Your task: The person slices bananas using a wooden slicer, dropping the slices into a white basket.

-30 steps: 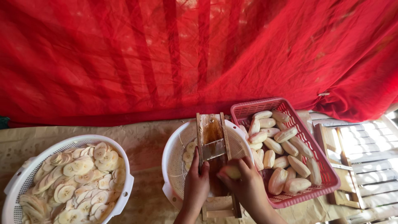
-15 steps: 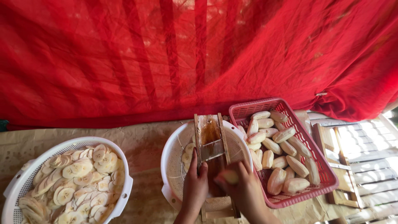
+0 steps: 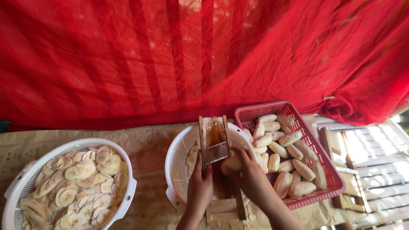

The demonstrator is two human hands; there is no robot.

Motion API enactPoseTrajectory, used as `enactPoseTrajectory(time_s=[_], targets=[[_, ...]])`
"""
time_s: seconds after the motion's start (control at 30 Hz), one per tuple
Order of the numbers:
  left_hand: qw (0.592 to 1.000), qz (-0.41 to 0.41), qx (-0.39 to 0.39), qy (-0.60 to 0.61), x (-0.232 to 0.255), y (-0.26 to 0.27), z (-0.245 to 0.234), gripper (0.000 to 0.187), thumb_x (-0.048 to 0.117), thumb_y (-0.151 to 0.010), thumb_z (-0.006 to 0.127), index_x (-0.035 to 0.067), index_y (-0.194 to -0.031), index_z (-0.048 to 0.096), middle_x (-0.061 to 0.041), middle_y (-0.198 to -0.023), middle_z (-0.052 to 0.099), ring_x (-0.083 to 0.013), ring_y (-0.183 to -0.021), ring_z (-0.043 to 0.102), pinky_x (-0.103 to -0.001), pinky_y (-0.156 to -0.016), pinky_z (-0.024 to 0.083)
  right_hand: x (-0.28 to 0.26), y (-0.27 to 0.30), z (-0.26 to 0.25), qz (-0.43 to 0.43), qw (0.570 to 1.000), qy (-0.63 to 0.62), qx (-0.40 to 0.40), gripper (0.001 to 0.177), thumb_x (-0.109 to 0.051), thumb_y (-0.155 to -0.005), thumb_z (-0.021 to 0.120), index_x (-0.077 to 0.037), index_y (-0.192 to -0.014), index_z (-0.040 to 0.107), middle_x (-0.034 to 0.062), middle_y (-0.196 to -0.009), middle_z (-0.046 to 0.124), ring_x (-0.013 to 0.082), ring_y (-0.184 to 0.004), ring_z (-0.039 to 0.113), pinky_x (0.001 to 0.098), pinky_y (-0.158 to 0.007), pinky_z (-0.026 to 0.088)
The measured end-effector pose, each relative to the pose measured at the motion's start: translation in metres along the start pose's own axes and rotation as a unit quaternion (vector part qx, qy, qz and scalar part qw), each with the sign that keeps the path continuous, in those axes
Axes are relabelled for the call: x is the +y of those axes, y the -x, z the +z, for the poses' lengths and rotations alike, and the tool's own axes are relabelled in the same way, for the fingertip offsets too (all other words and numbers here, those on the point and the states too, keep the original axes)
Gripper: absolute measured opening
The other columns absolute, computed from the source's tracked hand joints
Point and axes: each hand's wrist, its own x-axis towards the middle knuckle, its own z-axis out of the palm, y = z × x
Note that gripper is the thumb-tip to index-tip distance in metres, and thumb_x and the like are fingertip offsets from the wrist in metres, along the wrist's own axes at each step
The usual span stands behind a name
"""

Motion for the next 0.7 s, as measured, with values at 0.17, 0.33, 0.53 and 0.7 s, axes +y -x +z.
enactPoseTrajectory(time_s=[0.17,0.33,0.53,0.7], targets=[[0.997,-0.062,-0.028,-0.033,0.007,0.001,-0.001,0.067,0.035,-0.103,0.05,0.034,-0.164,0.024,-0.026,-0.097,0.074,-0.034,-0.081,0.071,-0.041,-0.074,0.056,-0.004,0.04,0.003,0.044,0.996,0.081,-0.012,0.06,-0.02,-0.075,0.083,-0.018,-0.13,0.061,0.0147,-0.111,0.065,0.037,-0.093,0.071,0.0433,-0.076,0.059],[1.0,0.003,-0.006,0.012,-0.012,-0.005,0.006,0.065,0.032,-0.099,0.05,0.031,-0.16,0.028,-0.015,-0.116,0.075,-0.0307,-0.088,0.078,-0.039,-0.078,0.058,0.005,-0.052,0.028,-0.036,0.989,0.081,0.114,0.034,-0.023,-0.086,0.077,-0.015,-0.117,0.065,0.0208,-0.118,0.062,0.0438,-0.097,0.068,0.0488,-0.077,0.058],[0.992,0.121,0.048,-0.004,-0.014,-0.008,0.007,0.063,0.032,-0.102,0.053,0.026,-0.16,0.031,-0.02,-0.125,0.071,-0.0369,-0.103,0.072,-0.043,-0.083,0.056,0.001,-0.045,0.022,-0.031,0.988,0.129,0.078,0.04,-0.025,-0.086,0.074,-0.016,-0.123,0.064,0.0223,-0.116,0.061,0.0453,-0.097,0.067,0.0527,-0.08,0.055],[0.999,-0.046,-0.018,-0.011,0.001,0.0,0.0,0.067,0.035,-0.1,0.049,0.035,-0.162,0.024,-0.016,-0.119,0.074,-0.0334,-0.096,0.077,-0.042,-0.083,0.057,-0.001,0.047,0.011,0.031,0.989,0.143,-0.02,0.055,-0.023,-0.081,0.074,-0.016,-0.134,0.059,0.0197,-0.116,0.059,0.0437,-0.096,0.068,0.0511,-0.079,0.056]])
